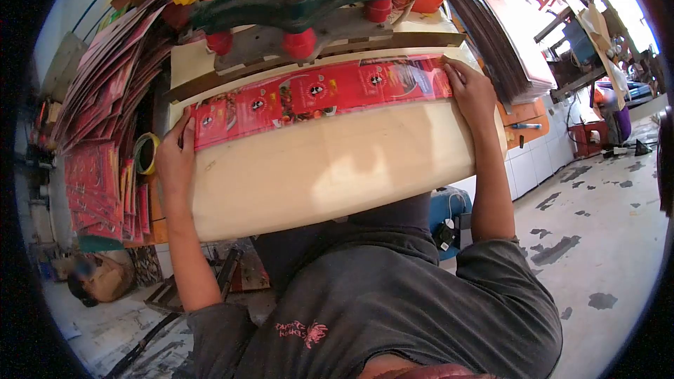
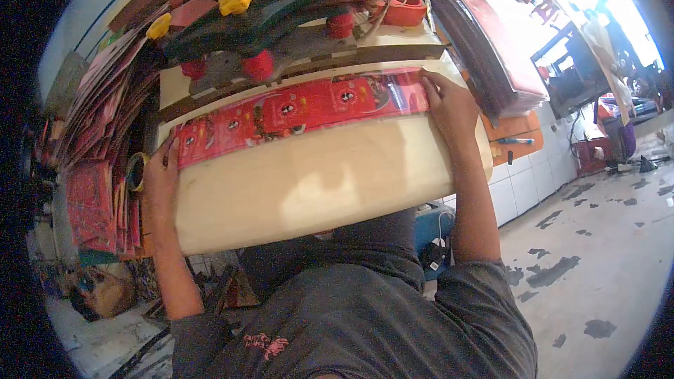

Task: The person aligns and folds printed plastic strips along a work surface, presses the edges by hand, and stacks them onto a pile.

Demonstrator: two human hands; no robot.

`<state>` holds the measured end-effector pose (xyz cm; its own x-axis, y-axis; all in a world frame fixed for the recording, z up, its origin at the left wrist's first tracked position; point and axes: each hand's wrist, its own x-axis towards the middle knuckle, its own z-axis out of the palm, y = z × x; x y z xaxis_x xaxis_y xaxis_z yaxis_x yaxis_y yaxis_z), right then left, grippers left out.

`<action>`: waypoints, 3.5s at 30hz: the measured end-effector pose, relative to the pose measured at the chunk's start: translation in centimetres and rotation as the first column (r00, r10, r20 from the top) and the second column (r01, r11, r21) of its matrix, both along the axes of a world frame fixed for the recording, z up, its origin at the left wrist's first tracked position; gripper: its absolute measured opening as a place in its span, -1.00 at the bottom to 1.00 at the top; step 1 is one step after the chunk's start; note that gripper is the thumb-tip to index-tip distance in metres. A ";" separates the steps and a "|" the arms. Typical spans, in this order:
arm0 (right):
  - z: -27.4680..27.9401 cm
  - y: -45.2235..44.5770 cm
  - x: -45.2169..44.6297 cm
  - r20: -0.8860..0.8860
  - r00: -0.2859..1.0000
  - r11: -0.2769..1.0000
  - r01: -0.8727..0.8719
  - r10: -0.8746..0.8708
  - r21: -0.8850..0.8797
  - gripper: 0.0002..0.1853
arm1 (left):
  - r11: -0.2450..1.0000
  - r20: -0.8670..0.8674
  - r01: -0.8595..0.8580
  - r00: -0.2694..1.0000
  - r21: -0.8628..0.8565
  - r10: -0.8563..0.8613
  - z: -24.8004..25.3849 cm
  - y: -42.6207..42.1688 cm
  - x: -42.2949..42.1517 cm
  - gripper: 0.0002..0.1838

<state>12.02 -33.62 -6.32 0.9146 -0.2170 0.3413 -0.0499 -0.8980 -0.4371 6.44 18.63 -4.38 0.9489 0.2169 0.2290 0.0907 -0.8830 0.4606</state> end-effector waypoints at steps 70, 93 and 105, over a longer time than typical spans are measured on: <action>5.9 5.7 -13.5 -0.423 0.534 0.496 0.009 0.732 0.868 -0.66 | 0.356 -0.075 -0.074 0.997 -0.932 0.012 0.7 -2.8 -18.7 -0.77; -0.4 12.0 -18.4 -0.027 0.893 -0.040 0.050 0.449 0.998 -0.65 | 0.638 -0.285 0.261 0.729 -0.725 -0.622 0.8 -1.2 -19.0 -0.67; 3.2 6.0 -15.7 0.342 0.900 0.179 -0.395 0.269 0.901 -0.64 | 0.577 -0.143 0.348 0.756 -0.739 -0.639 0.1 -2.4 -17.3 -0.57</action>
